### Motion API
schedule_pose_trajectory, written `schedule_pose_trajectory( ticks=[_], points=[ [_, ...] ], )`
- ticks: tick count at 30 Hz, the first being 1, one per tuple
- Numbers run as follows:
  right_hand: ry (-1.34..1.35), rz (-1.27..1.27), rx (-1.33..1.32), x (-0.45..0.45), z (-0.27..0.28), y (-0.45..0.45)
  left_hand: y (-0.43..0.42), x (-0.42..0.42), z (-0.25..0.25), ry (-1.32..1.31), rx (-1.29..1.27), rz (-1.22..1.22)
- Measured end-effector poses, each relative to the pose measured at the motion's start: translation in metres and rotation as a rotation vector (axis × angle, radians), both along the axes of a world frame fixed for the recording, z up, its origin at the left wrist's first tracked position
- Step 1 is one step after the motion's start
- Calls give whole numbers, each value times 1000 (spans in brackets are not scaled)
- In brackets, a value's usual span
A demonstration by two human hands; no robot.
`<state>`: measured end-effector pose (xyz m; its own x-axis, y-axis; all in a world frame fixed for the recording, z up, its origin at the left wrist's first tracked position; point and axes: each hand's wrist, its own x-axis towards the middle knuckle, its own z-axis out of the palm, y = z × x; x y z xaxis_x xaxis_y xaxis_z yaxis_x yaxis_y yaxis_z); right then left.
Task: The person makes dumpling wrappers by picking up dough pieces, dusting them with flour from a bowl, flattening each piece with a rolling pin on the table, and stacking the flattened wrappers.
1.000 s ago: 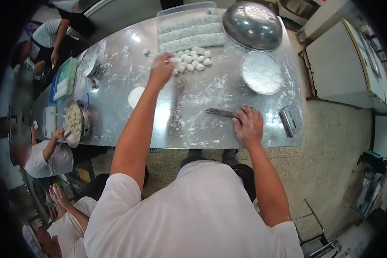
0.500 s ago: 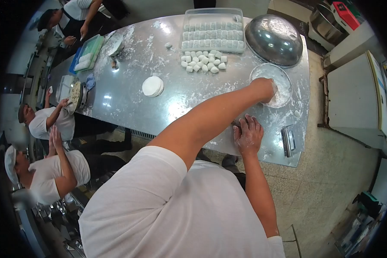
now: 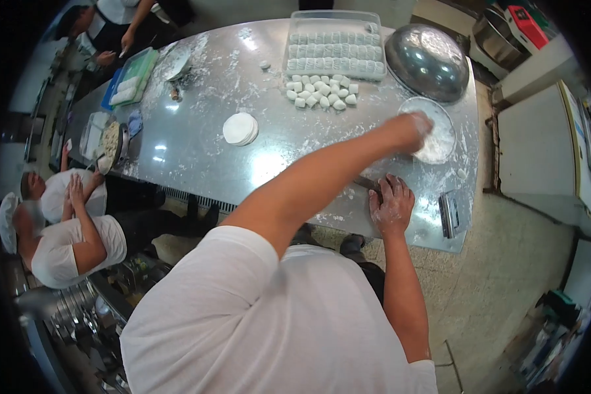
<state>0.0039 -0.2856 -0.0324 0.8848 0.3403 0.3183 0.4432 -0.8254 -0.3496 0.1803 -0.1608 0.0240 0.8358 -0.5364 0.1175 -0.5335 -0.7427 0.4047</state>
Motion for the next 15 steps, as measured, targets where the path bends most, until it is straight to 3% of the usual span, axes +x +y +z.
schedule_pose_trajectory(
  ticks=[3, 5, 7, 10, 15],
  points=[
    [4, -19, -1, -4, -3, -1, 70, -46, 19, -128, -220, 71],
    [-10, -22, 3, -9, -1, -2, 124, -89, 19, 54, 52, 150],
    [14, 12, 13, -16, 3, 4, 167, -130, -28, 168, 138, 189],
    [0, 23, -27, -22, 2, 9, 184, -164, -36, 289, 28, 234],
    [-14, 22, -79, -23, 4, 12, 174, -139, -19, 244, 85, 186]
  ],
)
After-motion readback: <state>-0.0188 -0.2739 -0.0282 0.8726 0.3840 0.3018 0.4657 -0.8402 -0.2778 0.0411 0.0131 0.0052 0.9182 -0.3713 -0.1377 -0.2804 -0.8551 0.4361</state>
